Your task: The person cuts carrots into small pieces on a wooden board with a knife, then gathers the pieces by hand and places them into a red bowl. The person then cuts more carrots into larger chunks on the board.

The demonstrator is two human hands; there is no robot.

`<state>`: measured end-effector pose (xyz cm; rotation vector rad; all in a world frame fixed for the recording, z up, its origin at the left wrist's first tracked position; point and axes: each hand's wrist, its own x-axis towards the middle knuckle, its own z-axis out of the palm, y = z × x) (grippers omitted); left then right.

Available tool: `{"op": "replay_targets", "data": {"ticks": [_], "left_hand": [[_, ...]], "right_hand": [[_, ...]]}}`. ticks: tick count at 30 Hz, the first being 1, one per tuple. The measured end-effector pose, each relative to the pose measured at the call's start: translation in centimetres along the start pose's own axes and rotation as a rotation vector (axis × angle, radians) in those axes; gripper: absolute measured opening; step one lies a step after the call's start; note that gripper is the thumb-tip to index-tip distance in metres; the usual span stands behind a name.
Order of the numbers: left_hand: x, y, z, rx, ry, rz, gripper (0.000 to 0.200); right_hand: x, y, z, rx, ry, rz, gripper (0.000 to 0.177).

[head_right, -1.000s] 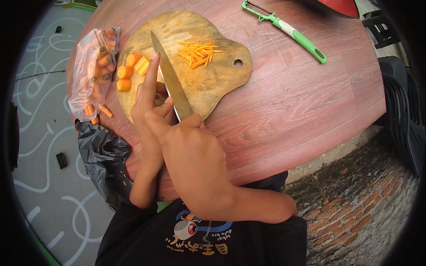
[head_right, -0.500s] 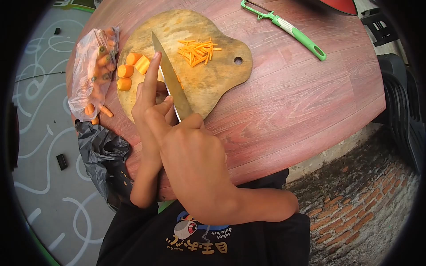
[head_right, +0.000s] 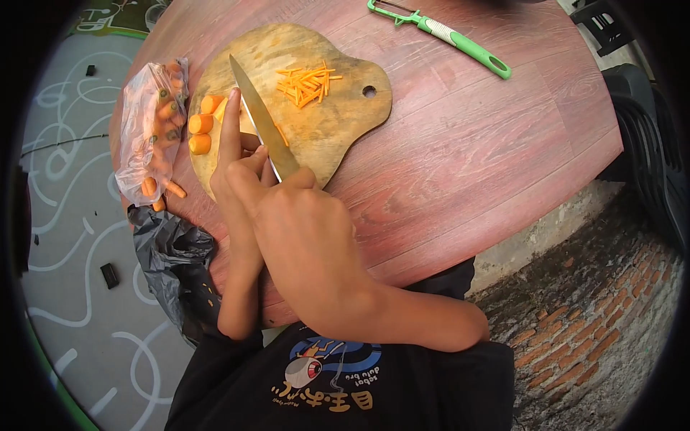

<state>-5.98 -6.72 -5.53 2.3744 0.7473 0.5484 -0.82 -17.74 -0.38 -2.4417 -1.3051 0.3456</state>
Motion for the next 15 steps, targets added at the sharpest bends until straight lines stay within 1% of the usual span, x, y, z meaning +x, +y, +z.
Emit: {"op": "replay_targets", "data": {"ticks": [1,4,8,10,11,13,15], "left_hand": [[0.0,0.0,0.1,-0.025,0.009,-0.039,0.075],[0.0,0.2,-0.1,-0.037,-0.006,-0.072,0.077],[-0.1,-0.2,0.0,-0.021,-0.006,-0.06,0.076],[0.1,-0.3,0.2,-0.127,0.005,-0.097,0.076],[0.0,-0.8,0.4,-0.124,0.002,-0.101,0.076],[0.1,-2.0,0.7,-0.069,0.075,0.104,0.075],[0.1,-1.4,0.6,-0.055,0.086,0.094,0.075]], "right_hand": [[-0.1,-0.1,0.2,-0.01,0.001,0.0,0.035],[-0.1,-0.3,0.2,-0.028,-0.003,0.01,0.034],[0.1,-0.3,0.5,0.012,0.003,0.027,0.032],[1.0,-0.7,1.4,0.018,0.018,0.04,0.031],[1.4,-0.8,1.7,0.016,0.043,0.052,0.03],[1.6,-0.4,1.5,0.045,0.041,0.032,0.031],[1.4,-0.2,0.9,0.071,0.039,0.006,0.031]]}}
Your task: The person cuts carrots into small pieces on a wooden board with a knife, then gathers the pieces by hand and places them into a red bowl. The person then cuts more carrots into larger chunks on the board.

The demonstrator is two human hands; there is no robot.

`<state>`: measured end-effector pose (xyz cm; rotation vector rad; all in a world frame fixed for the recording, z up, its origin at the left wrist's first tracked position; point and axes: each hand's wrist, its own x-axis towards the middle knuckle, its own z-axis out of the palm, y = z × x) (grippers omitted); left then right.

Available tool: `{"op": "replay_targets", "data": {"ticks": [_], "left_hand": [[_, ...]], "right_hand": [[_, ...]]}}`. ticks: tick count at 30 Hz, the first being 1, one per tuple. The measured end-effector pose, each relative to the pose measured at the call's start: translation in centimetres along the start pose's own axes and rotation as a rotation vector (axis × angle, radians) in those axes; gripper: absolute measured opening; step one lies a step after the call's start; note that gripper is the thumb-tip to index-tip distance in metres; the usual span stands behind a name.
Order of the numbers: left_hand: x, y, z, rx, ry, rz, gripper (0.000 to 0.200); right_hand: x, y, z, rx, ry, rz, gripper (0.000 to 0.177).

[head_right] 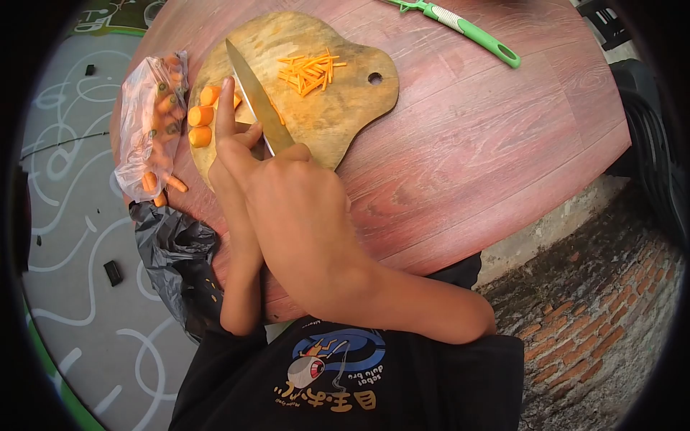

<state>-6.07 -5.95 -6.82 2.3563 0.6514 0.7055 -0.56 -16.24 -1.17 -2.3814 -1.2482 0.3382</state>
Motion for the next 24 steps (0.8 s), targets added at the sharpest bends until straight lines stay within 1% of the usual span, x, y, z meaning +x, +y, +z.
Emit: {"op": "replay_targets", "data": {"ticks": [2,4,9,11,13,14,16,17,19,20,24], "left_hand": [[0.1,1.1,-0.3,0.016,0.006,-0.014,0.075],[0.3,2.1,-0.7,-0.058,-0.066,-0.239,0.075],[0.2,1.1,-0.5,-0.061,-0.042,-0.153,0.075],[0.0,0.2,-0.3,-0.069,-0.032,-0.132,0.074],[-0.1,-1.2,0.0,-0.11,-0.001,0.089,0.074],[0.1,-1.0,-0.1,-0.108,0.003,0.096,0.074],[0.1,-0.1,-0.4,0.032,0.031,0.14,0.072],[0.1,0.5,-0.5,0.036,0.033,0.14,0.072],[0.1,1.4,-0.5,-0.02,-0.021,-0.101,0.072],[0.1,1.3,-0.6,-0.021,-0.022,-0.102,0.072],[0.0,1.0,-0.8,-0.005,-0.048,-0.094,0.074]], "right_hand": [[-0.6,-0.3,-0.9,-0.027,-0.005,0.007,0.032],[-0.7,-0.5,-0.8,-0.032,-0.02,0.018,0.031],[-0.4,-0.3,-0.4,-0.01,-0.038,0.021,0.029],[0.6,0.1,0.5,0.074,-0.02,0.001,0.028],[0.8,0.2,0.5,0.103,-0.021,0.001,0.028],[0.9,0.2,0.3,0.125,-0.021,-0.001,0.029],[0.2,0.2,-0.6,0.119,-0.019,-0.008,0.029],[-0.2,0.1,-0.8,0.112,-0.025,-0.01,0.03],[-0.6,-0.3,-0.8,0.076,-0.037,0.002,0.03],[-0.7,-0.4,-0.8,0.037,-0.048,0.015,0.03],[-0.9,-0.5,-1.0,0.036,-0.067,0.009,0.029]]}}
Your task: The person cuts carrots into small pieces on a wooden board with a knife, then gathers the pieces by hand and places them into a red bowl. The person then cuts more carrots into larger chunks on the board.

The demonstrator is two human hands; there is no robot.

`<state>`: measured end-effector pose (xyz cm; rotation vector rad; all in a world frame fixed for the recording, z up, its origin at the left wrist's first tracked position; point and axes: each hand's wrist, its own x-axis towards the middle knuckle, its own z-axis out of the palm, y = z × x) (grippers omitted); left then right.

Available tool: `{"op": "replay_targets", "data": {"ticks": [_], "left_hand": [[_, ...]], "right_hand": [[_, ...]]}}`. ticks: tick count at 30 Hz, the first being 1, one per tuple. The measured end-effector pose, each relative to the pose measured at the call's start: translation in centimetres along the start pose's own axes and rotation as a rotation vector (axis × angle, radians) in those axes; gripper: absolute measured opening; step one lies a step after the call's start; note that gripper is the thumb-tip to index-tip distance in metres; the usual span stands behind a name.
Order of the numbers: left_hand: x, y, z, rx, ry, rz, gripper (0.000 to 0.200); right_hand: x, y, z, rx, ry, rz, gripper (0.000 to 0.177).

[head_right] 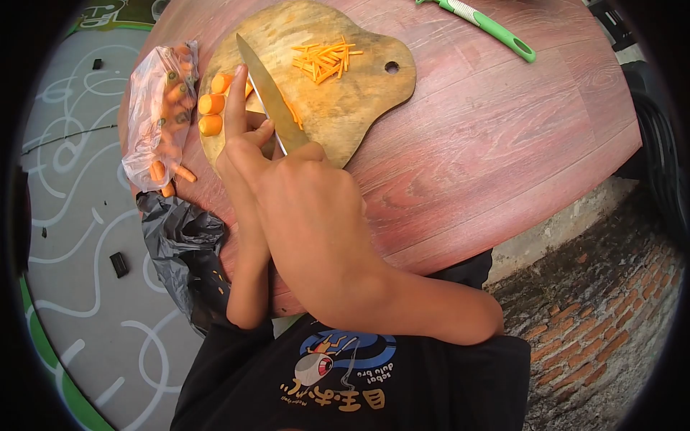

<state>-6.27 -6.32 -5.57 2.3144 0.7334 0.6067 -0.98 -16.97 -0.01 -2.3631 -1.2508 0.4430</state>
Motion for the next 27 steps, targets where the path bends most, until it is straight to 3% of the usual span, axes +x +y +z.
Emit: {"op": "replay_targets", "data": {"ticks": [8,10,11,13,23,25,26,27], "left_hand": [[0.1,-0.4,0.1,-0.077,0.024,-0.021,0.072],[0.0,-1.2,0.4,0.014,0.066,0.177,0.072],[0.1,-1.0,0.3,0.013,0.071,0.183,0.072],[0.1,-0.4,0.0,0.049,0.002,0.036,0.073],[0.1,-2.3,0.6,-0.013,0.009,0.04,0.074],[0.7,-3.3,0.7,0.024,0.115,0.418,0.074],[0.5,-2.8,0.6,0.023,0.118,0.424,0.074],[0.1,-1.7,0.5,-0.009,0.095,0.276,0.075]], "right_hand": [[1.1,0.3,1.4,0.051,0.024,0.003,0.023],[0.8,0.4,1.1,0.063,0.027,-0.007,0.024],[0.7,0.5,0.9,0.077,0.022,-0.013,0.025],[0.1,0.3,0.7,0.074,0.027,-0.007,0.026],[1.0,-0.1,1.8,-0.01,0.06,-0.001,0.031],[1.2,0.1,1.7,0.014,0.086,-0.029,0.031],[1.2,0.2,1.6,0.032,0.114,-0.056,0.031],[1.1,0.2,1.3,0.029,0.12,-0.058,0.031]]}}
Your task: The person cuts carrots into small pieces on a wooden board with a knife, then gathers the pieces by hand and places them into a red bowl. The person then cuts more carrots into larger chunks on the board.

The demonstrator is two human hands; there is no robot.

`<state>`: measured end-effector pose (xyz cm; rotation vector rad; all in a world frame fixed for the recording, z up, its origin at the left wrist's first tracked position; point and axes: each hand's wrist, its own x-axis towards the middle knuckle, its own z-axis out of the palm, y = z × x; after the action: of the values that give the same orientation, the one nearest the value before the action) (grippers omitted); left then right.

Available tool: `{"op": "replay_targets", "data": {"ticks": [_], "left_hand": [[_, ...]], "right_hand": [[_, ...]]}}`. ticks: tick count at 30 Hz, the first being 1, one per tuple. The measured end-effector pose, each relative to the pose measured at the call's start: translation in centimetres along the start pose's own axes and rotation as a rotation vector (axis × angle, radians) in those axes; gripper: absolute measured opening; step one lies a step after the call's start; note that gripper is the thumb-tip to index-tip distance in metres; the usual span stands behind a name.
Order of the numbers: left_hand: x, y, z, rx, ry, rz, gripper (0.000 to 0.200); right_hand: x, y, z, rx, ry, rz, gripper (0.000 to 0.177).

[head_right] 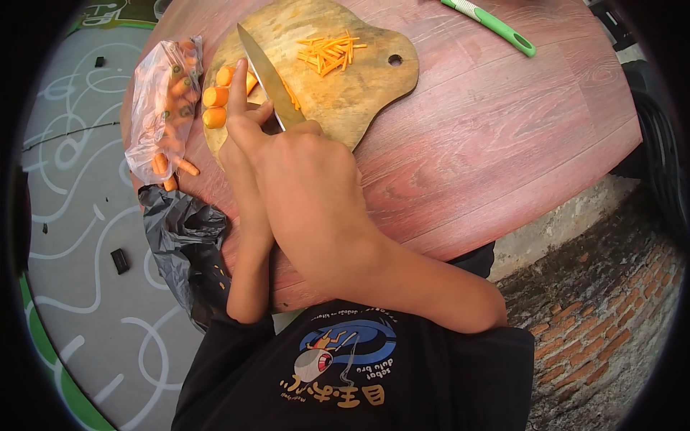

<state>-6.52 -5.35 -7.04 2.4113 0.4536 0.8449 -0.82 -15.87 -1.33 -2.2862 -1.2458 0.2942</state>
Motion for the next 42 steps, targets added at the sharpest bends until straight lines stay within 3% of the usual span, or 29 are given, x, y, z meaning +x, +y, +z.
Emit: {"op": "replay_targets", "data": {"ticks": [1,4,10,14,16,17,20,22,29,31,35,37,42], "left_hand": [[0.0,0.8,-0.2,-0.029,-0.02,-0.15,0.076],[0.3,1.9,-0.5,-0.052,-0.033,-0.308,0.078],[0.2,1.7,-0.6,-0.082,-0.057,-0.34,0.079],[-0.1,0.4,0.0,-0.062,-0.033,-0.272,0.079],[-0.4,-0.8,0.2,-0.017,0.029,-0.003,0.078],[-0.3,-0.8,0.1,-0.017,0.034,0.002,0.078],[0.0,0.1,-0.5,0.058,-0.051,-0.003,0.077],[0.4,1.7,-0.7,-0.063,-0.051,-0.284,0.077],[0.3,0.8,-0.5,-0.082,-0.078,-0.321,0.079],[-0.3,-1.4,0.0,-0.066,0.002,0.013,0.079],[-0.1,-0.9,-0.5,0.06,-0.042,0.107,0.075],[0.2,1.5,-0.7,-0.052,-0.053,-0.24,0.072],[0.2,1.1,-0.6,-0.065,-0.036,-0.191,0.072]], "right_hand": [[-0.2,0.0,-0.4,0.014,-0.02,0.009,0.031],[-0.7,-0.4,-0.9,0.02,-0.049,0.03,0.03],[-0.9,-0.5,-0.8,0.003,-0.093,0.031,0.027],[-0.2,-0.3,0.3,-0.047,-0.039,0.013,0.03],[0.0,-0.3,0.2,-0.043,-0.032,0.008,0.03],[0.2,-0.2,0.0,-0.045,-0.019,-0.002,0.031],[-0.2,-0.2,-0.6,-0.028,-0.071,-0.004,0.031],[-0.5,-0.6,-0.7,-0.046,-0.079,0.014,0.031],[-0.2,-0.8,0.4,-0.088,-0.042,0.04,0.028],[0.4,-0.4,1.0,-0.084,-0.03,0.019,0.028],[0.0,-0.4,0.2,-0.054,-0.011,0.006,0.029],[-0.4,-0.8,-0.3,-0.064,-0.027,0.016,0.029],[-0.6,-0.7,0.0,-0.076,-0.073,0.009,0.03]]}}
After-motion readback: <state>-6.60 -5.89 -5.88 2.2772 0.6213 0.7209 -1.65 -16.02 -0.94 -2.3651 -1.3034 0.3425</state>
